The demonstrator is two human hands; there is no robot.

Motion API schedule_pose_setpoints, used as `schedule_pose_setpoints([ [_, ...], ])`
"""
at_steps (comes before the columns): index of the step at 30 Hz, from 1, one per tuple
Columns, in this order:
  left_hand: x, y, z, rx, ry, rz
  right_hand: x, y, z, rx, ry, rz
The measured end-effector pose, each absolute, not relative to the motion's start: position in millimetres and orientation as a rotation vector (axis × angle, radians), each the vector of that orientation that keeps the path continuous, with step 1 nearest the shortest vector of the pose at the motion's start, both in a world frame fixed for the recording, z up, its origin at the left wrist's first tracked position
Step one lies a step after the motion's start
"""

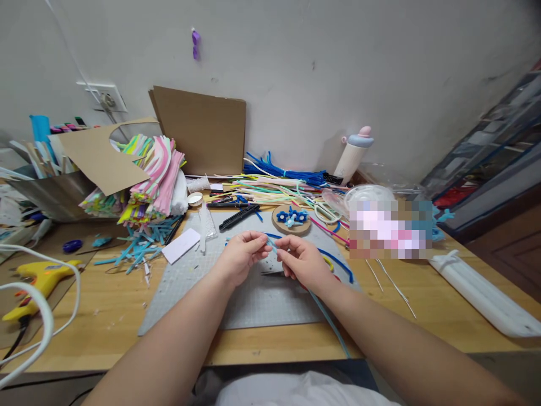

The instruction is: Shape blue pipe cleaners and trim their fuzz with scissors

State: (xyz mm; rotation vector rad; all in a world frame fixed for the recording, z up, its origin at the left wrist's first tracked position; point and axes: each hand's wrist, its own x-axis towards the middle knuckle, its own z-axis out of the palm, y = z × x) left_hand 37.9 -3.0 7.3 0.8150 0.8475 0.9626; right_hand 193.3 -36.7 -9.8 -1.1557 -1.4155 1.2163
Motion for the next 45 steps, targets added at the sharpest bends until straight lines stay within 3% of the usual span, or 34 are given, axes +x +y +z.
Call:
schedule_pose_setpoints([
  [11,44.9,-6.9,6.0,0.642,0.795,1.043,185.1,-42.5,-10.3,-1.163,-1.274,1.147],
  [29,46.4,-8.7,4.1,0.941,0.797,1.141,186.5,-39.7,-9.3,-1.039,-1.157,1.263],
  [45,44.6,-12.8,10.7,0.931,0.709,0.910,188.6,-39.4,-6.7,-1.022,-1.140,1.394],
])
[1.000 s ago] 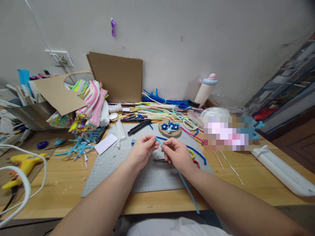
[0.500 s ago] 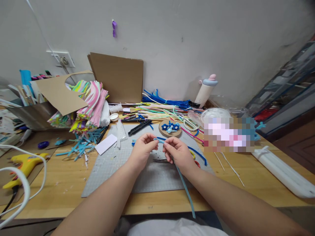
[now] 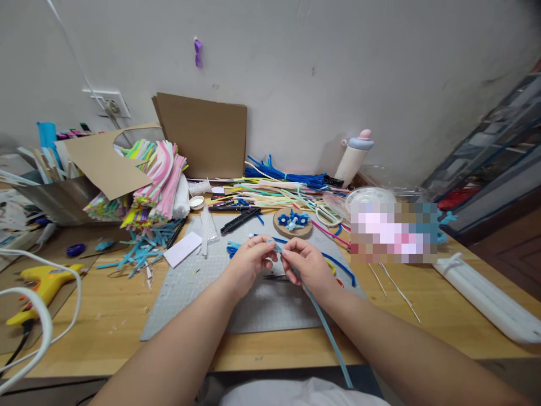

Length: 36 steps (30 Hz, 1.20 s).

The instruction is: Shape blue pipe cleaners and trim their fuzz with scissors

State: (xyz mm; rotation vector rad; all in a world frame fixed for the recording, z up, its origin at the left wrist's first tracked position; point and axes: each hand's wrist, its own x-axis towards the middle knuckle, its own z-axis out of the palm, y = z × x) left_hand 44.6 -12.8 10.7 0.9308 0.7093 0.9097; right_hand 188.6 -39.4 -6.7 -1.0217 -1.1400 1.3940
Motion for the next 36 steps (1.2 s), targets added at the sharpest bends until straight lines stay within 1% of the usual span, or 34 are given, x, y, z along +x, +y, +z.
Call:
schedule_pose_setpoints([
  [13,39.3,-10.3,5.8,0.736,0.649,0.723,190.5,-39.9,-7.5,-0.970,-1.159,1.402],
  [28,32.5,-8.8,11.4,0.593,0.632,0.605,190.0,-41.8,-9.0,-0.958,-1.197,1.388],
  [36,31.3,-8.9,10.6,0.600,0.626,0.667,189.0,-43.0,-6.1,-0.965,-1.228,1.396],
])
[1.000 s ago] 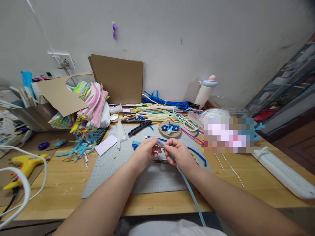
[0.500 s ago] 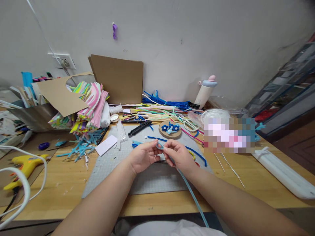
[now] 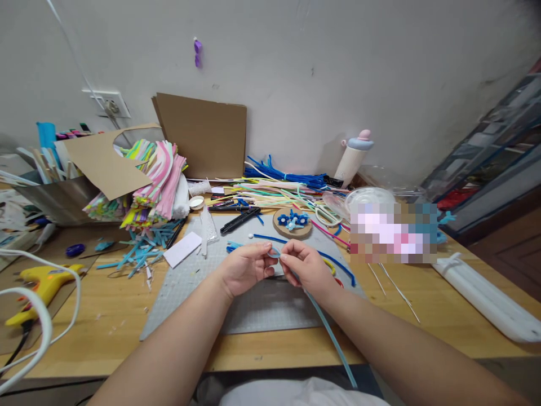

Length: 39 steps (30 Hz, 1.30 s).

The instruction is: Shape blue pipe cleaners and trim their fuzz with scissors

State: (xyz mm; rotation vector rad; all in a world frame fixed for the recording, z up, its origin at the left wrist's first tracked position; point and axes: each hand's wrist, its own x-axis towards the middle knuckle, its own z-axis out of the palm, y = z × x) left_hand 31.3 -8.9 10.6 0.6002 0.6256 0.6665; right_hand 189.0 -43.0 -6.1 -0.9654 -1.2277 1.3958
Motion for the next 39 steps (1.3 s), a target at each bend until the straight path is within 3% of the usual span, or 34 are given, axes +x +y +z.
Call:
schedule_pose_setpoints([
  [17,45.5,-12.1,6.3,1.124,0.766,0.832,187.6,-43.9,-5.7,-1.108,-1.309,1.166],
  [39,41.9,-11.2,10.7,1.534,1.007,0.862,192.8,-39.3,-5.7,-1.169,-1.370,1.217],
])
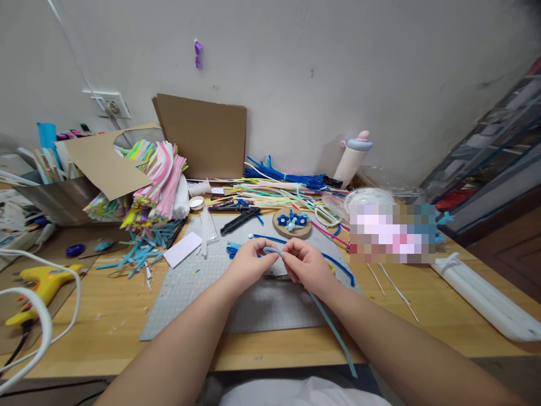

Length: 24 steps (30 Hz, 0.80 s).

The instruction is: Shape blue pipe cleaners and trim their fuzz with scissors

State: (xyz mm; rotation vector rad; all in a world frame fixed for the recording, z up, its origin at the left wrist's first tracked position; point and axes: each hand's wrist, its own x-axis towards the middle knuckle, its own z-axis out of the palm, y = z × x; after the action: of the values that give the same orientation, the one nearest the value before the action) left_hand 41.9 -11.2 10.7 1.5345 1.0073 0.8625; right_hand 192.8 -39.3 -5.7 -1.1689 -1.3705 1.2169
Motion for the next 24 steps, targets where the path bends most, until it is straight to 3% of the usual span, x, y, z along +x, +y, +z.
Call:
schedule_pose_setpoints([
  [10,40.6,-11.4,7.7,1.725,1.069,0.889,197.8,-37.8,-9.4,-1.210,-1.540,1.155],
  [19,38.1,-9.4,14.1,1.521,1.063,0.872,197.5,-38.0,2.2,-1.148,-1.460,1.303],
  [24,40.7,-8.7,11.6,1.335,1.028,0.842,199.5,-41.0,0.2,-1.197,-1.630,1.042],
])
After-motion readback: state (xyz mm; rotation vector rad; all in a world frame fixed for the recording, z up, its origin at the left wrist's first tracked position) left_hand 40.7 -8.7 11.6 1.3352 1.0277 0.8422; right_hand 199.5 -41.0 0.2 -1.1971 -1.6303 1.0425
